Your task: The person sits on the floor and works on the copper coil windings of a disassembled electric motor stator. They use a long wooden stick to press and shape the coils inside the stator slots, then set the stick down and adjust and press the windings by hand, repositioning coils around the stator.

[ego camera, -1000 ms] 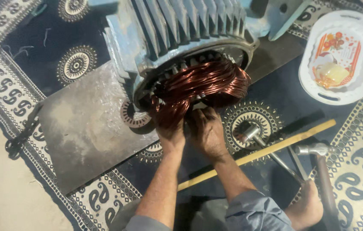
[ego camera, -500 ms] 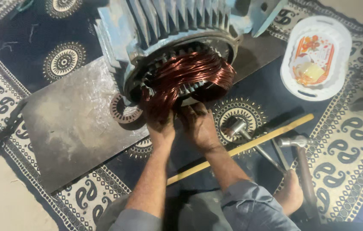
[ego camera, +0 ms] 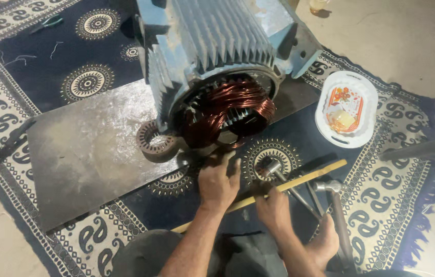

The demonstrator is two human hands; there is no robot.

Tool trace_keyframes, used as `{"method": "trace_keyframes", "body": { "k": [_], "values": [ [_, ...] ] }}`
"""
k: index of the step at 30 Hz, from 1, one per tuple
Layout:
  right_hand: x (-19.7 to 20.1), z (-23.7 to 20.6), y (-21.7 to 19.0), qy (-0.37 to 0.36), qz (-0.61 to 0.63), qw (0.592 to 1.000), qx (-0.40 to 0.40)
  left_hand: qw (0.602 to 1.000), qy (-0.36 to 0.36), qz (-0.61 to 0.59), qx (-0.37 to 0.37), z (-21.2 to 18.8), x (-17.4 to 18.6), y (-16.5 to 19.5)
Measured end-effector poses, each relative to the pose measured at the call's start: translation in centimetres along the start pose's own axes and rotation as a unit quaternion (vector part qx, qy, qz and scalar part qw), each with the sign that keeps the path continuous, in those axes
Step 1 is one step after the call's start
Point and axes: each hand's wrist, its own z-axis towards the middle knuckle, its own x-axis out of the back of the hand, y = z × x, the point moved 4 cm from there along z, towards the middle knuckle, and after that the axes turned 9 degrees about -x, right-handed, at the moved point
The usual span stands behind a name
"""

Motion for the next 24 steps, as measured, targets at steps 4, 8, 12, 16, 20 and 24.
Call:
{"method": "trace_keyframes", "body": {
  "k": [4, 8, 12, 16, 20, 24],
  "values": [
    [1.4, 5.0, -6.3, 0.077, 0.014, 0.985, 0.152, 0.996, 0.008, 0.006, -0.085, 0.7, 0.4, 0.5],
    [-0.2, 9.8, -9.0, 0.047, -0.143, 0.988, 0.016, 0.991, 0.067, -0.032, -0.113, 0.5, -0.2, 0.3],
    [-2.8, 11.5, -7.4, 0.020, -0.210, 0.972, -0.107, 0.995, 0.084, -0.007, -0.054, 0.2, -1.3, -0.3],
    [-5.5, 12.6, -6.8, 0.000, -0.447, 0.890, 0.092, 0.998, 0.060, -0.001, -0.014, 0.4, -2.0, -0.4],
    [-5.6, 14.0, -5.4, -0.019, -0.271, 0.962, 0.009, 0.998, 0.067, -0.007, -0.006, 0.6, -1.5, -0.2],
    [-4.8, 13.8, -6.5, 0.030, -0.268, 0.932, 0.242, 0.993, 0.103, -0.027, -0.060, 0.5, 0.0, -0.2]
  ]
}}
